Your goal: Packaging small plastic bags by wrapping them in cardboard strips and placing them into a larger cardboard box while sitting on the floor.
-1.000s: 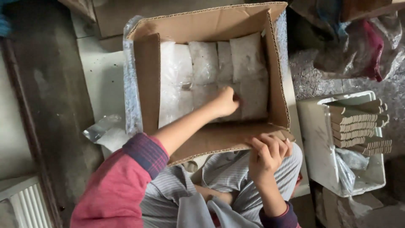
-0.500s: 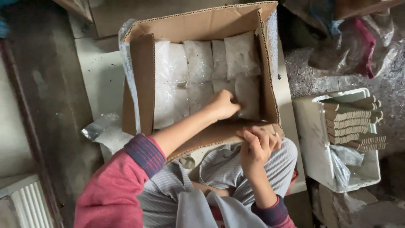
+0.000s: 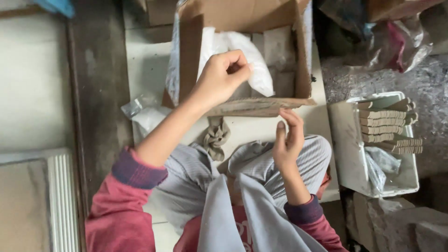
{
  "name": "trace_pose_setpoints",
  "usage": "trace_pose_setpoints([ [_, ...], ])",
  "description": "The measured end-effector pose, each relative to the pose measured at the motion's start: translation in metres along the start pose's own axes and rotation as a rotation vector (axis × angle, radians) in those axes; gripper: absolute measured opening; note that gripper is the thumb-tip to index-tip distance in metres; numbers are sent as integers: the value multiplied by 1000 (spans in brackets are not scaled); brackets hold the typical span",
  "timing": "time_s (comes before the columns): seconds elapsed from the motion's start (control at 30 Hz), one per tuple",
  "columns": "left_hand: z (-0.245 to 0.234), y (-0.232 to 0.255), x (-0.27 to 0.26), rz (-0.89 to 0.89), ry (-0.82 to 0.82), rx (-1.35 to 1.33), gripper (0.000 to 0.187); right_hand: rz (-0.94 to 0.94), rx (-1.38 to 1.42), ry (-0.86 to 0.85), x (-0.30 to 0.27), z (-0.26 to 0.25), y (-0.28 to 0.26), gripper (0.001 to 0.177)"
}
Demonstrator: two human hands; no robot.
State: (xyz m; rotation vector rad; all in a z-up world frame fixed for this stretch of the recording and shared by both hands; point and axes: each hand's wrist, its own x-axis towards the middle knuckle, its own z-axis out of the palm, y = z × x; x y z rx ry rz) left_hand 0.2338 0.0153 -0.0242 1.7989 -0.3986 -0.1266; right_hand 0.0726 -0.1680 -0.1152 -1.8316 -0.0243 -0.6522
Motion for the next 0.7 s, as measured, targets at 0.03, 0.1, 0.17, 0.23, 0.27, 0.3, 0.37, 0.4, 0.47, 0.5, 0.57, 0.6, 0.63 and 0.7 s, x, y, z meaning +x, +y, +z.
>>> trace_pose_setpoints([
  [0.03, -5, 14, -18, -3, 13, 4, 12, -3, 8, -10, -1, 3, -2, 26],
  [0.1, -12, 37, -61, 251, -1, -5, 13, 404, 510, -136, -15, 8, -7, 35],
  [0.17, -11, 38, -98, 259, 0, -4, 14, 556, 724, -235, -24, 16, -11, 45],
  [0.23, -1, 17, -139, 279, -1, -9, 16, 701, 934, -318, -43, 20, -3, 55],
  [0.27, 4, -4, -156, 240, -13, 47, 14, 689, 841, -331, -49, 24, 8, 43],
  [0.3, 9, -23, -173, 200, -25, 103, 12, 677, 747, -343, -55, 28, 18, 32],
  [0.37, 14, -47, -211, 160, 42, 130, 10, 682, 721, -364, -88, 29, 29, 34],
  [0.4, 19, -59, -230, 116, 102, 145, 11, 694, 685, -378, -104, 27, 36, 39],
  [0.47, 31, -104, -255, -12, 106, -162, 26, 687, 628, -396, -125, 33, 47, 37],
  [0.5, 38, -127, -269, -144, 106, -466, 53, 684, 574, -414, -136, 35, 52, 35],
  [0.57, 40, -104, -267, -228, 107, -455, 72, 622, 488, -453, -144, 42, 36, 36],
  [0.6, 39, -93, -264, -306, 107, -438, 94, 552, 408, -489, -145, 49, 29, 38],
  [0.63, 48, -112, -267, -302, 117, -436, 94, 545, 412, -498, -155, 57, 48, 38],
  [0.7, 74, -151, -275, -588, 359, -239, 57, 553, 301, -524, -178, 65, 84, 42],
])
